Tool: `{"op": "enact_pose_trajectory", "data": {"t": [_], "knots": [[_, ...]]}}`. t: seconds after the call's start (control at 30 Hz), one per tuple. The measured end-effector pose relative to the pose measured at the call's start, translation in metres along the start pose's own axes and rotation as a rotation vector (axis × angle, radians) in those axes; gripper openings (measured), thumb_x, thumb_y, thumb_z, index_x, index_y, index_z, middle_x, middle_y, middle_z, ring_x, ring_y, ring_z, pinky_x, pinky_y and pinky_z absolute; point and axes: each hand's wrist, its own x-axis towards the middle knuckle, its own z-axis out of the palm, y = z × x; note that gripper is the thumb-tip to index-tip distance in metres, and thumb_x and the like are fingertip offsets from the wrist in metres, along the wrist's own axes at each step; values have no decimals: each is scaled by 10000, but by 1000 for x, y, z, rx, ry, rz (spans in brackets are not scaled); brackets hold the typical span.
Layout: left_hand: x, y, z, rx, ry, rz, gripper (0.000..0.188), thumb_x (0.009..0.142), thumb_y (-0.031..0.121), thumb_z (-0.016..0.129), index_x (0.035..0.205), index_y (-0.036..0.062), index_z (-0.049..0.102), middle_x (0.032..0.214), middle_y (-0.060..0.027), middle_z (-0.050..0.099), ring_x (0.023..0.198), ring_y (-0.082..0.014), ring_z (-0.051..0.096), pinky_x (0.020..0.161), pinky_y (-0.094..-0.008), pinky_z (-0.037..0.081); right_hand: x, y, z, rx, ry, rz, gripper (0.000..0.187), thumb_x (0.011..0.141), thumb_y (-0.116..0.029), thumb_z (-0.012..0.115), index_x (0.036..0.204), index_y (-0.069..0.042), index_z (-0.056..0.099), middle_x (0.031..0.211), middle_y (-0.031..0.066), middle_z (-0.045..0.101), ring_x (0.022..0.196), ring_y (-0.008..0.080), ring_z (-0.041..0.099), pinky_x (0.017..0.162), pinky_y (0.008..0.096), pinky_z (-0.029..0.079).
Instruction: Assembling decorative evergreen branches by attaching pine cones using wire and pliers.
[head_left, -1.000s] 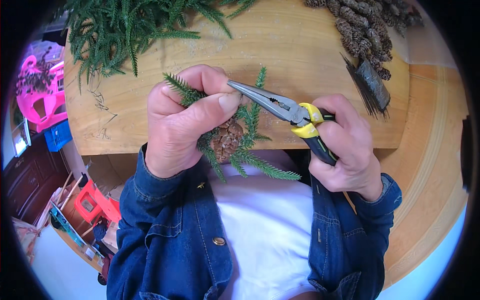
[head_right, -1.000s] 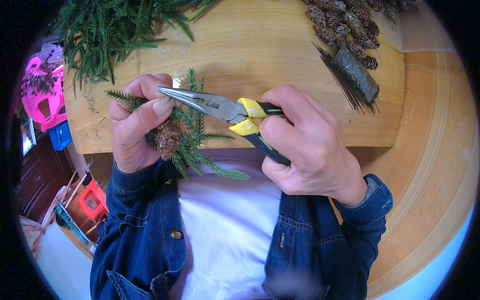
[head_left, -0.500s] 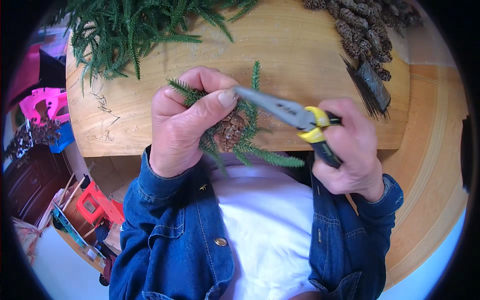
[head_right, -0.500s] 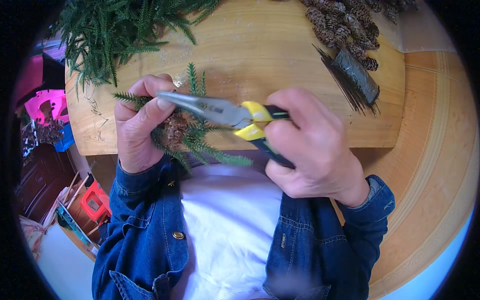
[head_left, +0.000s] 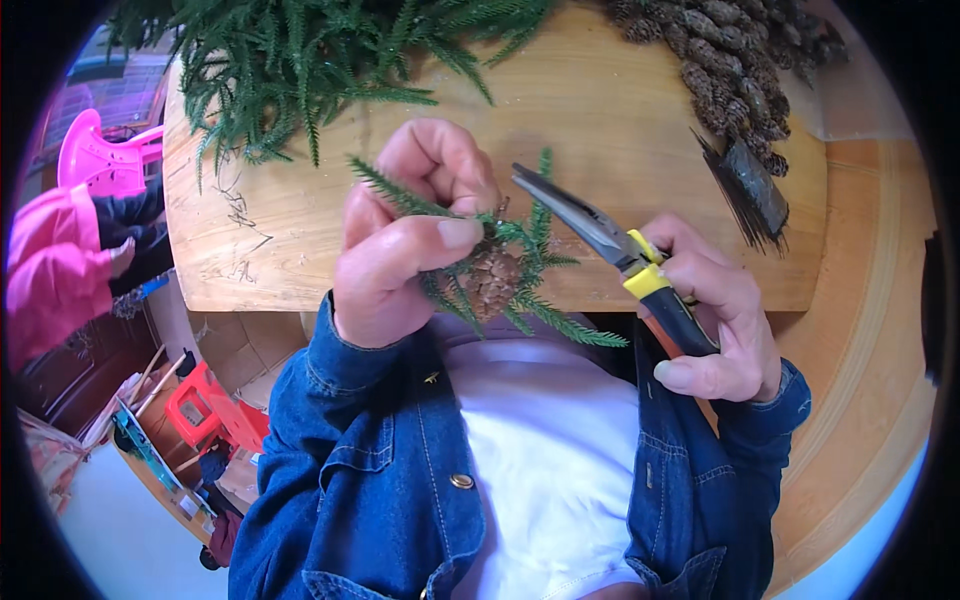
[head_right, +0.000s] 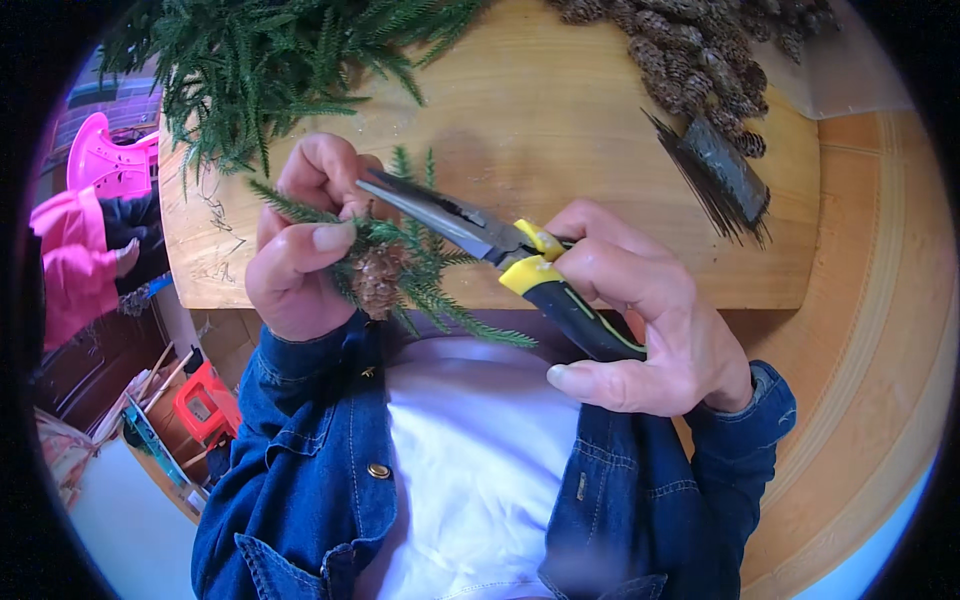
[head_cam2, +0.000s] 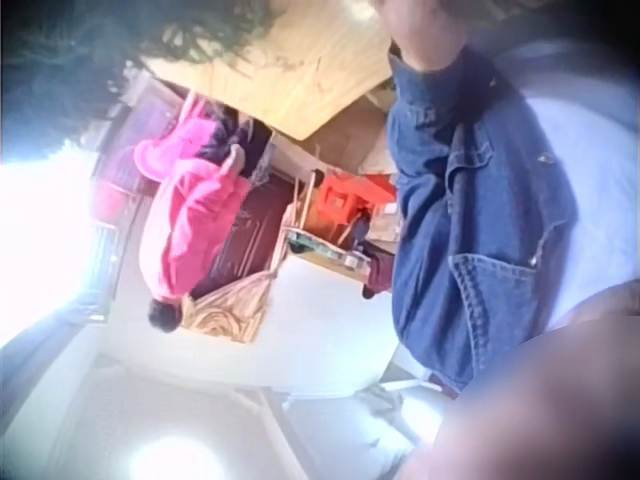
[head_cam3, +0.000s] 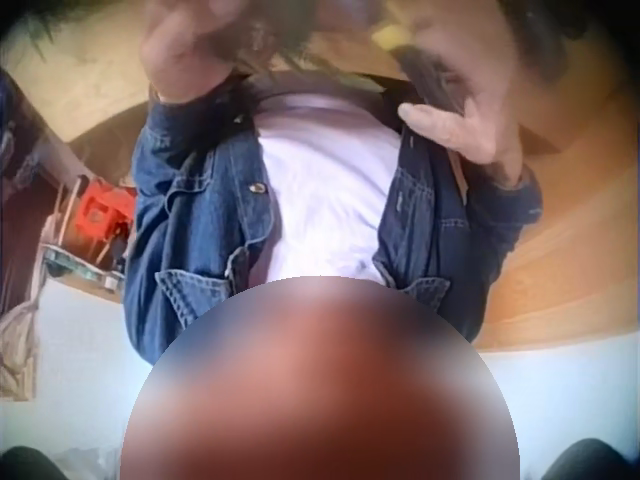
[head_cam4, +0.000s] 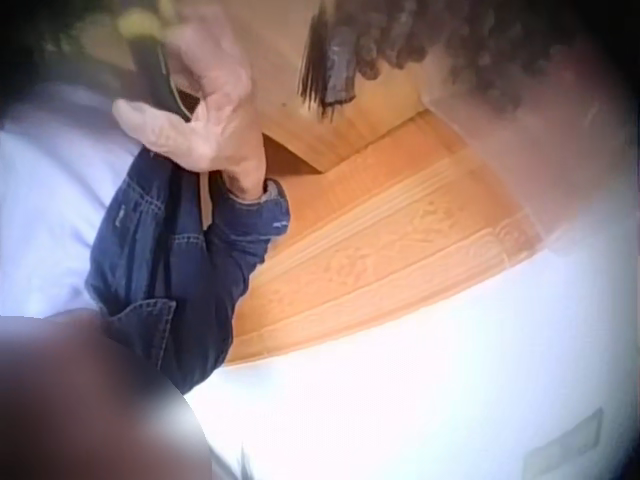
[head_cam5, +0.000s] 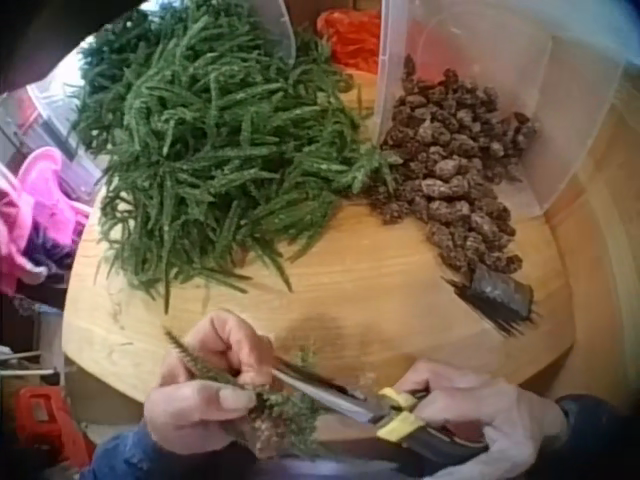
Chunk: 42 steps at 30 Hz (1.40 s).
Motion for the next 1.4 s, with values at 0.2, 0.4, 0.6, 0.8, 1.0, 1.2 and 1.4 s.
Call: {"op": "enact_pose_trajectory", "data": {"t": [0.2, 0.4, 0.6, 0.8, 1.0, 1.2, 1.4], "knots": [[-4, -4, 2, -155, -71, 62, 369, 671, 83, 539, 1010, 17, 411, 712, -20, 431, 645, -96, 387, 602, -235, 323, -4, 6, 2, 117, -33, 81, 516, 567, -406, 703, 850, 10, 592, 931, 147, 503, 845, 244, 477, 737, 309, 361], [-5, -8, -3, -197, -129, 47, 399, 673, 62, 541, 1040, 7, 394, 704, -29, 436, 623, -97, 394, 572, -232, 323, -2, 12, -1, 107, -148, 47, 505, 558, -423, 694, 812, 2, 597, 925, 146, 505, 837, 246, 478, 730, 307, 361], [-7, -8, -4, -141, -99, 42, 410, 674, 35, 542, 1054, 3, 391, 686, -25, 445, 590, -88, 394, 536, -223, 305, 2, 11, -2, 126, -190, 103, 468, 554, -392, 690, 789, -1, 589, 918, 143, 508, 821, 235, 481, 704, 294, 360], [-6, -13, -10, 14, -122, 43, 416, 669, 94, 550, 1042, 22, 383, 680, -35, 409, 592, -130, 381, 523, -265, 307, -2, 19, -3, 55, -197, 119, 353, 547, -268, 657, 756, 0, 564, 891, 137, 503, 767, 216, 478, 648, 277, 355], [-7, -15, -6, 38, -97, 138, 394, 699, 34, 546, 1065, 3, 405, 684, 3, 431, 625, -65, 373, 562, -204, 284, -4, 21, 1, -46, -174, 92, 264, 563, -177, 624, 741, 0, 542, 868, 124, 485, 735, 210, 461, 624, 280, 352], [-8, -11, 1, 121, -39, 131, 422, 714, 33, 555, 1110, -14, 416, 710, 2, 443, 647, -62, 380, 577, -199, 287, -5, 17, 9, -43, -103, 142, 283, 593, -204, 651, 756, -6, 531, 888, 122, 453, 786, 222, 435, 683, 295, 348], [-14, -3, -2, 73, -22, 94, 460, 742, 49, 549, 1176, -38, 426, 744, -6, 469, 656, -60, 396, 584, -198, 304, -2, 11, 6, 49, -109, 65, 373, 600, -308, 676, 772, -9, 536, 902, 126, 442, 824, 233, 421, 728, 312, 340]]}}
